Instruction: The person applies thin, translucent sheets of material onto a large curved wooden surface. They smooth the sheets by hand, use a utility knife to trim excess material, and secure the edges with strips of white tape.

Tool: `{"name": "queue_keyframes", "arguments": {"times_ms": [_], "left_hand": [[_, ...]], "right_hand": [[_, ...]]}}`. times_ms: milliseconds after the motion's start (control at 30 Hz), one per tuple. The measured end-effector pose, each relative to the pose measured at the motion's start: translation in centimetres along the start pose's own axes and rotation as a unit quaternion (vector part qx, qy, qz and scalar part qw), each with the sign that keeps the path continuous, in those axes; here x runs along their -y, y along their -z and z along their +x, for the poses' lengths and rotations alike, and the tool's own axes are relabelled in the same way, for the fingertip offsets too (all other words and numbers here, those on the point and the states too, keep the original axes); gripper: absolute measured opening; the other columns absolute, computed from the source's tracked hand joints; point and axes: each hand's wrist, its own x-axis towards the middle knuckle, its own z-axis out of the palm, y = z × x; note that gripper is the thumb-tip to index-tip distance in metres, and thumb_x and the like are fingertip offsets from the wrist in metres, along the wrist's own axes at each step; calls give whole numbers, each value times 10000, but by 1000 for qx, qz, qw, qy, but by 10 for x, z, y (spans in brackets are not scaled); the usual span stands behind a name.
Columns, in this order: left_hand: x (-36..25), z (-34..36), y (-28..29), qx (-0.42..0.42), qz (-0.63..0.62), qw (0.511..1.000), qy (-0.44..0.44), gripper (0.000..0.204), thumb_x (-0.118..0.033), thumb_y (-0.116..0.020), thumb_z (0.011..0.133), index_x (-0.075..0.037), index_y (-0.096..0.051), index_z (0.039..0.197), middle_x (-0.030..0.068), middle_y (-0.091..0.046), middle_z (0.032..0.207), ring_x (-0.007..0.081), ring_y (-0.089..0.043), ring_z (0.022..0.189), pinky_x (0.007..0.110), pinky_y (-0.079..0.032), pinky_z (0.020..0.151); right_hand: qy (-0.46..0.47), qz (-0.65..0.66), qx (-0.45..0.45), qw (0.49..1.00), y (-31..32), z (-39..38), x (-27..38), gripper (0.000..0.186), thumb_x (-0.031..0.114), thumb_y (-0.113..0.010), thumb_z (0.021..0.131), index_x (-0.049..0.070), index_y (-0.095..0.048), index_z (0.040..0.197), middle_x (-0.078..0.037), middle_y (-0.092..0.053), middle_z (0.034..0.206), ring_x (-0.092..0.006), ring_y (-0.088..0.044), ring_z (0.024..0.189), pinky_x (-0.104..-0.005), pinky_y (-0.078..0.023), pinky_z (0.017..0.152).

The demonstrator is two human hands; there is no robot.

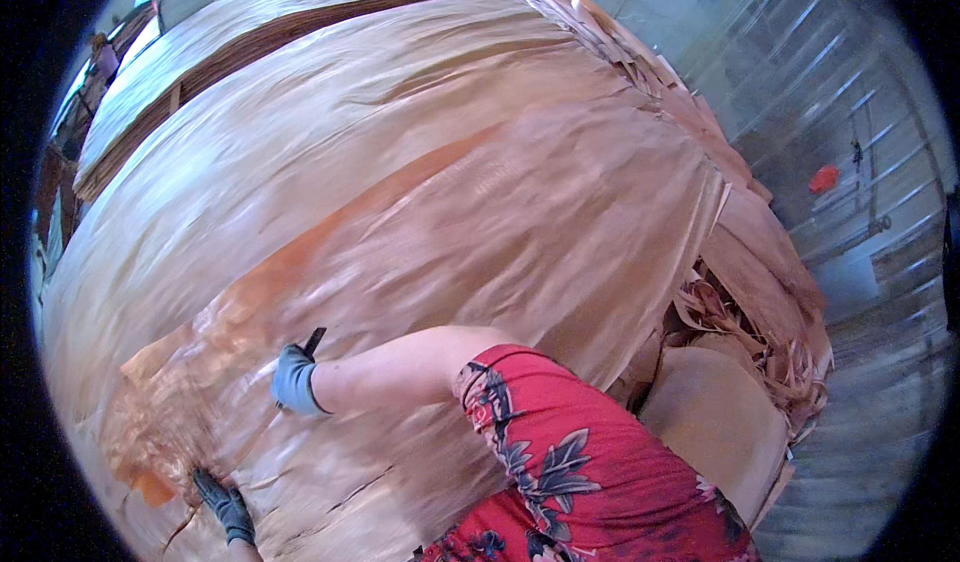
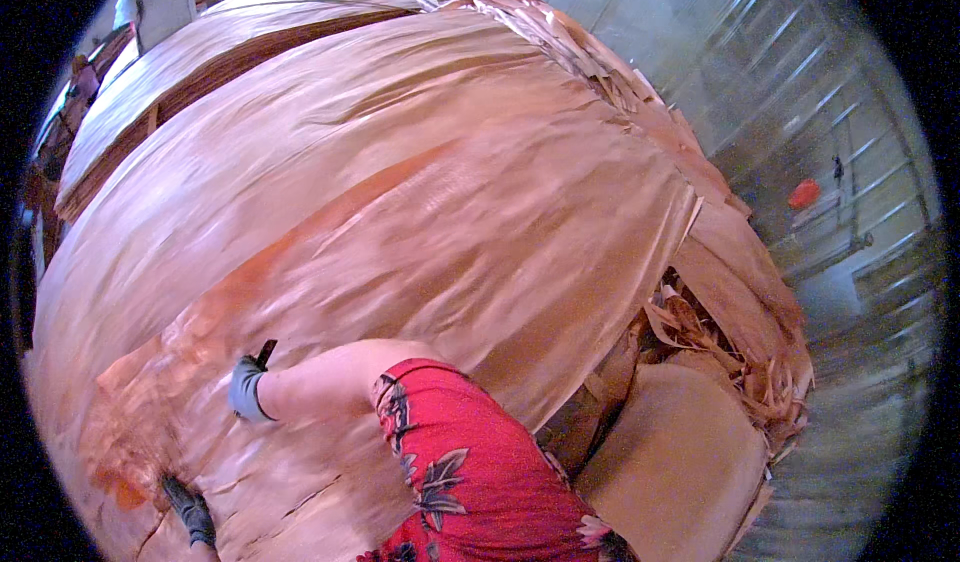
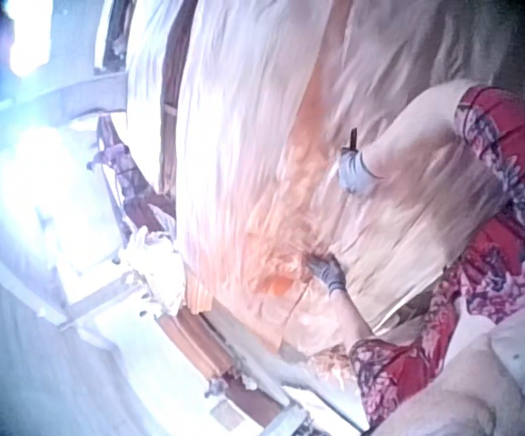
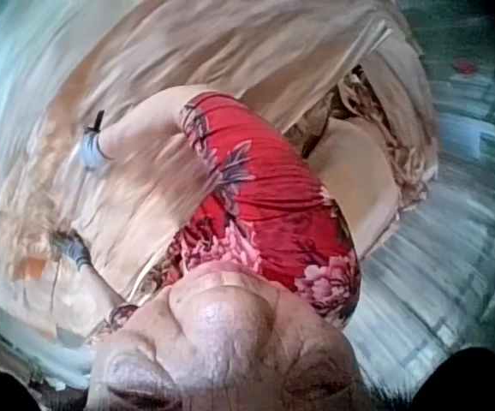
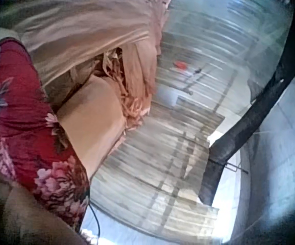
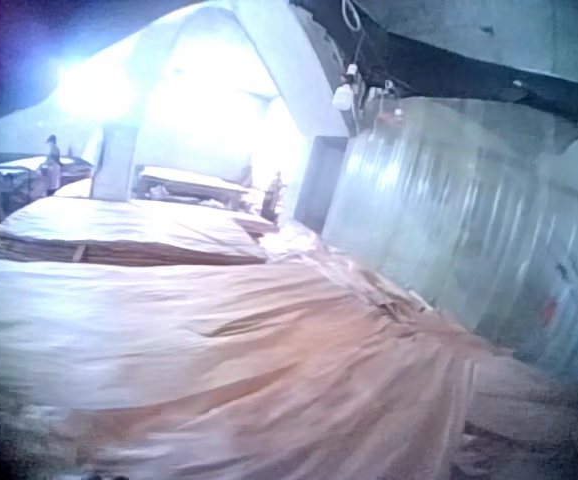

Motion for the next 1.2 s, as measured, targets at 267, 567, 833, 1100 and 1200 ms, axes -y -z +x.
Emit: {"name": "queue_keyframes", "arguments": {"times_ms": [267, 567, 833, 1100, 1200], "left_hand": [[56, -9, -35, -49, -62, 997, 22, 669, -145, -464, 844, 36, -124, 1391, 182, -142, 1461, 294, -155, 1347, 343, -89, 1108], [-294, 47, 30, -64, -125, 990, -9, 696, -216, -452, 880, 52, -64, 1392, 186, -59, 1476, 287, -38, 1371, 356, -9, 1109], [-409, 52, 38, 70, 82, 993, 42, 717, -336, -404, 874, 49, -89, 1390, 196, -59, 1473, 336, -43, 1363, 414, -19, 1105], [-394, 49, 38, 126, 99, 984, 72, 749, -368, -410, 850, 37, -94, 1394, 191, -50, 1475, 345, -29, 1362, 412, -18, 1103], [-380, 44, 30, 111, 107, 986, 59, 747, -366, -412, 849, 37, -99, 1395, 192, -54, 1475, 344, -35, 1362, 406, -22, 1103]], "right_hand": [[-82, -24, -67, 994, -17, -106, -100, 194, 226, -557, 796, 154, -649, 951, -36, -675, 877, -231, -646, 779, -468, -420, 579], [-9, -69, 24, 997, -13, -125, -122, 228, 223, -566, 801, 142, -667, 989, -32, -661, 954, -233, -623, 844, -481, -408, 573], [-27, -11, -65, 997, -68, -154, -173, 221, 211, -574, 798, 137, -679, 977, -39, -667, 951, -254, -629, 834, -500, -422, 582], [-117, 20, -55, 991, -97, -340, -329, 145, 216, -520, 843, 160, -628, 921, -77, -677, 890, -255, -663, 794, -463, -455, 618], [-159, 9, -86, 984, -126, -401, -386, 120, 198, -528, 824, 163, -616, 898, -84, -670, 792, -244, -664, 736, -417, -483, 609]]}}
